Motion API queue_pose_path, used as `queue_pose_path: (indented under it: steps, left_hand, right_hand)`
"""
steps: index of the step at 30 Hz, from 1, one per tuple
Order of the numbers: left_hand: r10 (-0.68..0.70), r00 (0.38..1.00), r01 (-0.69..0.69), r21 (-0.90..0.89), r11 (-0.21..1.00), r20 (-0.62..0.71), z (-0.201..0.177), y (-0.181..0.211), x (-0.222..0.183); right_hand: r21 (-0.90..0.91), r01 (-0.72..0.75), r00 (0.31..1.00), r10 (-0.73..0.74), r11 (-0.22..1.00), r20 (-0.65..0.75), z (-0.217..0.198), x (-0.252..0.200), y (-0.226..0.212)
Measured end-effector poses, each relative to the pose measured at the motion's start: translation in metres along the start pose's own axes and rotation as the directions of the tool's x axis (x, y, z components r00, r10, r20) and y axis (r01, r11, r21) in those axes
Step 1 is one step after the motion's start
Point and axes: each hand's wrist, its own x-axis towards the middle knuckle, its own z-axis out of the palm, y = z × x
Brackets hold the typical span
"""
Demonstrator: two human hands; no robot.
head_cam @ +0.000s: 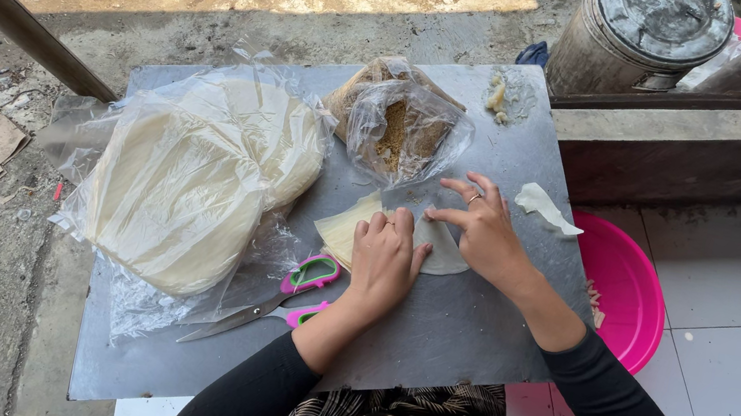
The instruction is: The person prepares spring rolls by placing a small amount of filling onto thin wrappers and rolling them into cylinders. They use a pair of scissors to cut pieces of wrapper and place the finished rolls into a pink bowl.
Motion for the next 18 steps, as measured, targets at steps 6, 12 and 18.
queue_pose_path:
  steps: [6,12,18]
  left_hand:
    - [-0.034,0.999,0.033,0.046,0.998,0.026,0.002,0.000,0.000]
    - [-0.043,0.998,0.040,0.058,0.998,0.046,0.001,0.000,0.000]
    - [-0.047,0.998,0.046,0.033,0.998,0.050,0.001,-0.001,0.000]
  right_hand:
    - [-0.663,0.199,0.965,-0.261,0.722,0.006,-0.010,-0.018,-0.021]
    - [-0.553,0.094,0.990,-0.135,0.828,-0.033,-0.012,-0.020,-0.018]
    - [-0.577,0.131,0.979,-0.196,0.806,-0.053,-0.005,-0.019,-0.017]
